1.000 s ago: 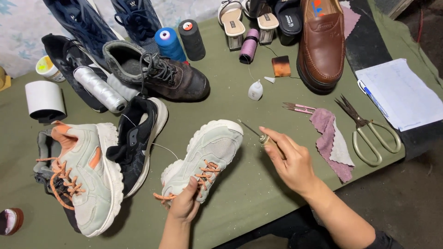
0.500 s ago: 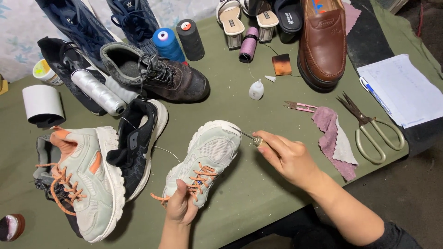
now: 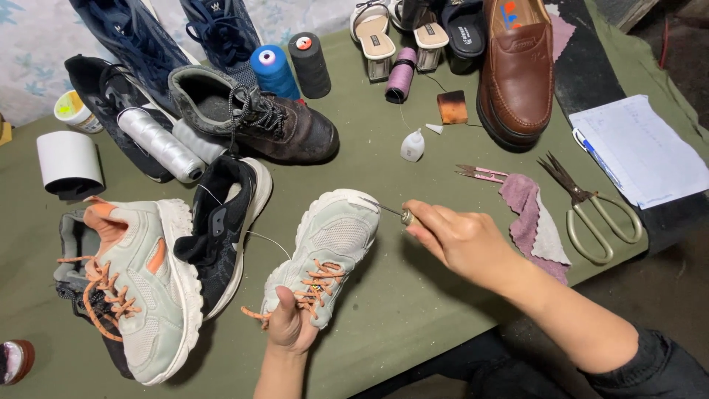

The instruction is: Repairing a sneaker sole by piercing it with an awl and applying adhesive.

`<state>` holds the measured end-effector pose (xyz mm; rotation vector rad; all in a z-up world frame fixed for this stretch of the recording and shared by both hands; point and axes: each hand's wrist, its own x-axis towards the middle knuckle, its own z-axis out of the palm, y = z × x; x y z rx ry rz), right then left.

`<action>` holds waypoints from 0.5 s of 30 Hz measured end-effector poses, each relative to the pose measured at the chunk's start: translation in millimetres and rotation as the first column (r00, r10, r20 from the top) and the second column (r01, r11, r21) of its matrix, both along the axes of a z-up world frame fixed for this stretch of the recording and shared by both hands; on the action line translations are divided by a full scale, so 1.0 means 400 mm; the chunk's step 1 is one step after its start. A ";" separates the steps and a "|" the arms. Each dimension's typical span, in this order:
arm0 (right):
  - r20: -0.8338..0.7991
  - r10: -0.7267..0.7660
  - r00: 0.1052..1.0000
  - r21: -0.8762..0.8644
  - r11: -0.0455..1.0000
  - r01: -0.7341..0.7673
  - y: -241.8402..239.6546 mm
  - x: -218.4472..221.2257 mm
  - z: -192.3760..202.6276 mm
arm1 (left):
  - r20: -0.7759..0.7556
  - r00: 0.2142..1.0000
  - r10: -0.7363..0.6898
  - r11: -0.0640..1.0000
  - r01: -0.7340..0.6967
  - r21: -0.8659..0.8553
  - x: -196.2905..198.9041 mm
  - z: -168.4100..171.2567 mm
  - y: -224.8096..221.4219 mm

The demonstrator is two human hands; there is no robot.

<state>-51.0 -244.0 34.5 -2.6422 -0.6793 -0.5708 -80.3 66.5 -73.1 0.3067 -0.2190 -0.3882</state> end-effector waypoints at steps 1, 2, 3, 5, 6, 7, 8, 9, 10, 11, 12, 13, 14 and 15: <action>0.000 0.001 1.000 -0.002 1.000 -0.001 -0.003 -0.001 0.009 | 0.000 1.000 0.001 1.000 -0.001 -0.002 -0.005 -0.011 0.010; -0.144 0.007 0.990 0.048 0.999 0.000 -0.002 0.001 0.017 | -0.022 0.998 -0.053 0.998 0.053 0.030 -0.006 -0.023 0.024; -0.284 0.022 0.959 0.098 0.995 0.006 -0.001 0.002 0.025 | -0.046 0.993 -0.105 0.992 0.108 0.059 -0.008 -0.035 0.037; -0.464 0.009 0.886 0.104 0.994 0.045 0.017 -0.001 0.055 | -0.020 0.995 -0.099 0.995 0.099 0.015 -0.014 -0.002 0.032; -0.620 -0.006 0.785 0.099 0.991 0.086 0.026 0.002 0.072 | 0.015 0.995 -0.096 0.995 0.097 -0.032 -0.009 0.016 0.029; -0.617 -0.003 0.787 0.102 0.991 0.084 0.027 0.006 0.052 | 0.019 0.995 -0.095 0.995 0.095 -0.029 -0.007 0.034 0.024; -0.565 0.008 0.825 0.100 0.993 0.059 0.027 0.006 0.033 | 0.042 0.998 -0.056 0.998 0.057 -0.028 -0.007 0.051 0.017; -0.511 0.020 0.859 0.097 0.995 0.034 0.027 0.006 0.012 | 0.066 0.998 -0.017 0.999 0.019 -0.027 -0.008 0.068 0.011; -0.512 0.021 0.858 0.097 0.995 0.034 0.028 0.009 0.005 | 0.065 0.998 -0.017 0.999 0.019 -0.027 -0.011 0.051 0.020; -0.491 0.008 0.871 0.059 0.998 0.025 0.029 0.012 -0.002 | 0.072 0.996 -0.044 0.999 0.045 -0.012 -0.013 0.035 0.029; -0.467 -0.007 0.884 0.019 1.000 0.018 0.028 0.017 -0.008 | 0.083 0.994 -0.074 0.997 0.074 0.002 -0.011 0.018 0.036; -0.466 -0.010 0.885 0.018 1.000 0.020 0.027 0.018 -0.011 | 0.084 0.994 -0.076 0.997 0.076 0.000 -0.012 -0.048 0.064; -0.423 -0.009 0.906 -0.016 1.000 0.003 0.027 0.018 -0.015 | 0.007 0.982 -0.186 0.981 0.186 -0.053 -0.015 -0.114 0.092; -0.379 -0.007 0.926 -0.050 0.999 -0.013 0.026 0.018 -0.019 | -0.062 0.952 -0.298 0.950 0.290 -0.115 -0.019 -0.182 0.120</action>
